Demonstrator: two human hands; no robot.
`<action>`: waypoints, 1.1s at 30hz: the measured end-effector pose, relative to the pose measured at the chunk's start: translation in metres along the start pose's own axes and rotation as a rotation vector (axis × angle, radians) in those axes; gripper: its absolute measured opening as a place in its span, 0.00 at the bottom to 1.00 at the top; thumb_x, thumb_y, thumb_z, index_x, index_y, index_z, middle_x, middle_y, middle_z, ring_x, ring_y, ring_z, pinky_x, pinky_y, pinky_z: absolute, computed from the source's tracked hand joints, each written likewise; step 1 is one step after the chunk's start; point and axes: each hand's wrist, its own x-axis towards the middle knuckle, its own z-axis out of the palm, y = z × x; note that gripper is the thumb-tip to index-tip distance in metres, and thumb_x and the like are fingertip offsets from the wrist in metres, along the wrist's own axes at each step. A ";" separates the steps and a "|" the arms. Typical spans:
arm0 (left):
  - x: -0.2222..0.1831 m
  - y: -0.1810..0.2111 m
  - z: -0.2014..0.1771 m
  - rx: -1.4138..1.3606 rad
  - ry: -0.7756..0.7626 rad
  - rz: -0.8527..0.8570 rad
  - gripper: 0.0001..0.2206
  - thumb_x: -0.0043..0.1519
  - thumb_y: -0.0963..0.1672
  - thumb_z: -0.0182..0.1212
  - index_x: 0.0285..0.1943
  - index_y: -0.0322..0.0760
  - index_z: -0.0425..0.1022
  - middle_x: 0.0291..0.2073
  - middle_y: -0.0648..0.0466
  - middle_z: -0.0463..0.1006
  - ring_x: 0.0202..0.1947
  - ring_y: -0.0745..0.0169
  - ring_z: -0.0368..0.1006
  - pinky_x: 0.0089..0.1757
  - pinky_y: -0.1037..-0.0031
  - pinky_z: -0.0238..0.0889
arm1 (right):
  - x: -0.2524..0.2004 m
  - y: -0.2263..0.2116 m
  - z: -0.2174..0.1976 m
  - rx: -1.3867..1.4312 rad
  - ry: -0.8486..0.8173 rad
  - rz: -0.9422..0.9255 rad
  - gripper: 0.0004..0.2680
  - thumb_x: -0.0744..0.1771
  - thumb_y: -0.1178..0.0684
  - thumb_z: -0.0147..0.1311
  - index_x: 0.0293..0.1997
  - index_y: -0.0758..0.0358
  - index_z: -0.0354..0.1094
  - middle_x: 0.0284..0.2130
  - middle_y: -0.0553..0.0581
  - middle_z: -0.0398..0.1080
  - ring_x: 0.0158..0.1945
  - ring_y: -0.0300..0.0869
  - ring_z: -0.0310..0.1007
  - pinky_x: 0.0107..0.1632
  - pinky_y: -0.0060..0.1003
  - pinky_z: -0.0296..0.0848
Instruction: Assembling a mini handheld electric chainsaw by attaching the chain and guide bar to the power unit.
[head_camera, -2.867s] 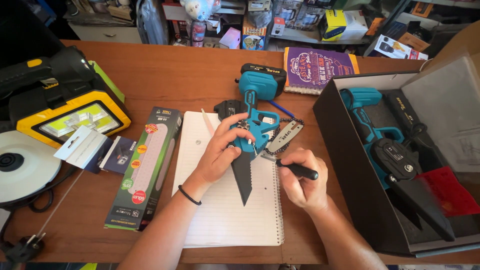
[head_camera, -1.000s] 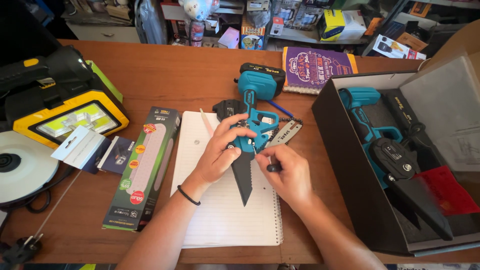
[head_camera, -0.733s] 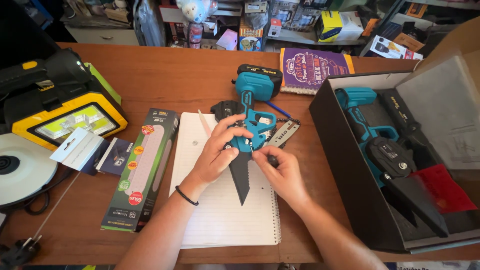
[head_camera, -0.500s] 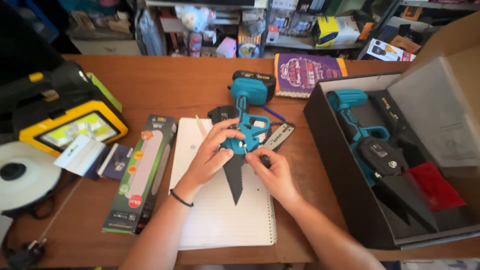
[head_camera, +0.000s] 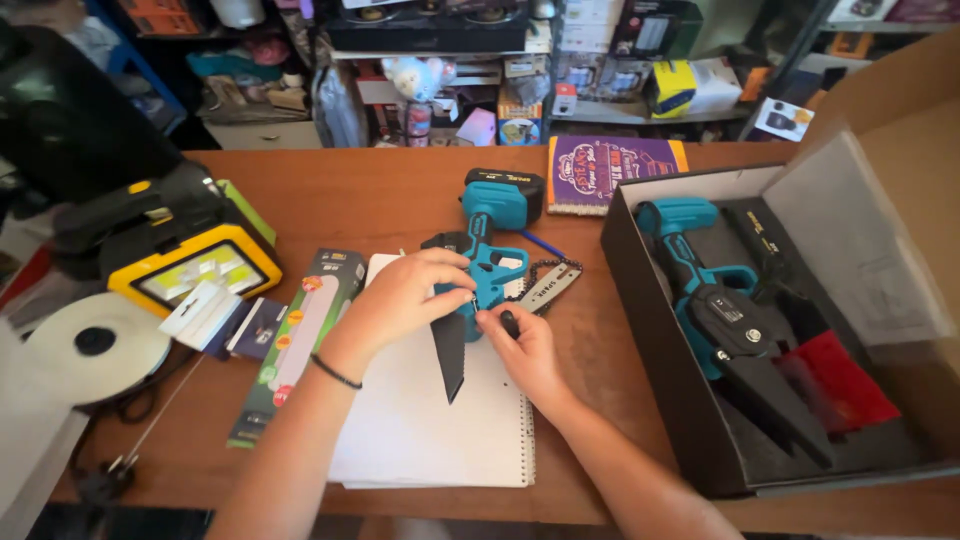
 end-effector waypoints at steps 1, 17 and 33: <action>0.003 0.004 -0.003 0.006 0.009 -0.007 0.08 0.62 0.46 0.63 0.42 0.40 0.83 0.50 0.44 0.81 0.49 0.37 0.78 0.48 0.55 0.72 | 0.000 0.000 -0.001 0.004 -0.011 -0.004 0.08 0.67 0.51 0.63 0.28 0.60 0.76 0.13 0.49 0.69 0.23 0.31 0.64 0.27 0.25 0.63; 0.036 0.013 0.034 0.614 -0.124 -0.289 0.09 0.53 0.50 0.65 0.33 0.45 0.81 0.29 0.54 0.80 0.37 0.48 0.80 0.37 0.57 0.74 | 0.002 0.005 -0.005 -0.036 -0.047 -0.044 0.08 0.68 0.50 0.62 0.29 0.59 0.76 0.12 0.50 0.67 0.21 0.32 0.61 0.25 0.28 0.62; 0.017 0.013 0.046 0.818 0.074 0.106 0.10 0.51 0.46 0.66 0.37 0.39 0.74 0.26 0.55 0.70 0.30 0.49 0.74 0.29 0.60 0.70 | 0.013 0.032 -0.003 0.018 -0.047 -0.043 0.07 0.66 0.50 0.65 0.28 0.57 0.78 0.12 0.48 0.65 0.22 0.31 0.62 0.24 0.26 0.60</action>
